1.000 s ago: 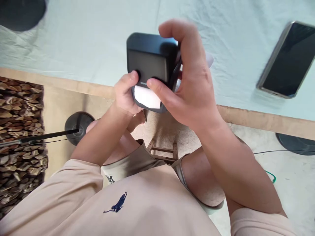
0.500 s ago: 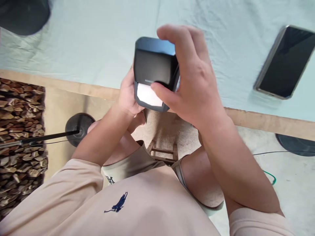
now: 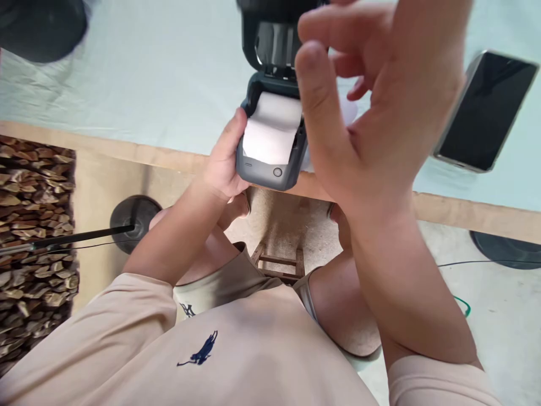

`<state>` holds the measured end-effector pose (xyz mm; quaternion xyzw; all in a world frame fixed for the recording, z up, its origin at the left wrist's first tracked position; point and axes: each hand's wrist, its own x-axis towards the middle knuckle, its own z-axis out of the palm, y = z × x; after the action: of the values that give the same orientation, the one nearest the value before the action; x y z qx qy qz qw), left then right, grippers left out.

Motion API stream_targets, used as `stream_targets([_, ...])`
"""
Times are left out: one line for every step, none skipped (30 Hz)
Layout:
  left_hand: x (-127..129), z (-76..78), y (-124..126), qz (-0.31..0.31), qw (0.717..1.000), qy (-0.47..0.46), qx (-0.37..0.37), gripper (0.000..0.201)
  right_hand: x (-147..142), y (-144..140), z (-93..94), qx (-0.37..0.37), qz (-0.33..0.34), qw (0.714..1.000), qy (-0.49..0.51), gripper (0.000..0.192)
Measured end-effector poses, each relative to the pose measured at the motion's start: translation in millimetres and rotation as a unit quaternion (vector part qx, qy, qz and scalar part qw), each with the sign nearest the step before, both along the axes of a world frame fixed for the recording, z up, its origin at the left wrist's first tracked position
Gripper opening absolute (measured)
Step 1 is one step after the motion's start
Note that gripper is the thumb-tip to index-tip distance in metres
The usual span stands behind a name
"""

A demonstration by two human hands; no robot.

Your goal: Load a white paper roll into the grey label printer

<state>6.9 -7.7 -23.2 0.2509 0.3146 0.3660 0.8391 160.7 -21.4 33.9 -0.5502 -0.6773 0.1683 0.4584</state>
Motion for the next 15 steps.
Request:
stream_targets([-0.3,-1.0,-0.5,-0.005,1.0,0.008,-0.001,0.038,-0.2,0.1,-0.6,0.017,-0.011,1.0,-0.022,0.024])
stream_targets([-0.3,-1.7,-1.2,-0.007,1.0,0.016,0.001,0.041,-0.1,0.3,-1.1,0.01,-0.013,0.998,-0.066,0.021])
stream_targets([-0.2,-2.2,-1.9,-0.009,1.0,0.027,0.004,0.042,0.3,0.6,-1.3,-0.024,-0.003,0.991,-0.13,0.021])
stream_targets([0.0,-2.4,-2.7,-0.01,0.999,0.041,0.011,0.043,0.9,0.9,-1.1,-0.079,0.01,0.978,-0.192,0.023])
stream_targets([0.3,-2.3,-3.6,-0.009,0.998,0.054,0.024,0.042,1.4,1.2,-0.4,-0.133,0.017,0.961,-0.242,0.026])
stream_targets([0.6,-2.2,-4.3,-0.007,0.997,0.067,0.039,0.041,1.9,1.5,0.6,-0.178,0.015,0.945,-0.275,0.029])
stream_targets([0.9,-1.8,-4.9,-0.007,0.996,0.077,0.055,0.039,2.2,1.7,1.6,-0.217,0.013,0.93,-0.297,0.033])
stream_targets([1.1,-1.2,-5.3,-0.008,0.994,0.084,0.068,0.037,2.4,2.0,2.2,-0.244,0.007,0.919,-0.309,0.035])
stream_targets([1.3,-0.5,-5.5,-0.01,0.993,0.087,0.078,0.034,2.6,2.1,2.3,-0.266,0.004,0.909,-0.321,0.038])
stream_targets([1.4,0.2,-5.6,-0.014,0.993,0.084,0.086,0.031,2.9,2.3,1.8,-0.282,0.001,0.899,-0.335,0.04])
stream_targets([1.4,1.0,-5.6,-0.019,0.993,0.079,0.09,0.029,3.2,2.4,0.6,-0.282,-0.002,0.895,-0.347,0.042])
stream_targets([1.5,1.5,-5.5,-0.025,0.993,0.074,0.091,0.027,3.6,2.4,-0.8,-0.265,0.001,0.898,-0.35,0.045])
stream_targets([1.5,1.8,-5.5,-0.027,0.993,0.071,0.087,0.026,4.0,2.2,-2.0,-0.239,0.009,0.909,-0.342,0.047])
stream_targets([1.4,1.6,-5.4,-0.024,0.994,0.071,0.079,0.026,4.5,1.9,-2.7,-0.215,0.014,0.921,-0.324,0.05])
stream_targets([1.4,1.0,-5.3,-0.022,0.995,0.072,0.068,0.025,5.1,1.3,-2.6,-0.199,0.019,0.933,-0.3,0.051])
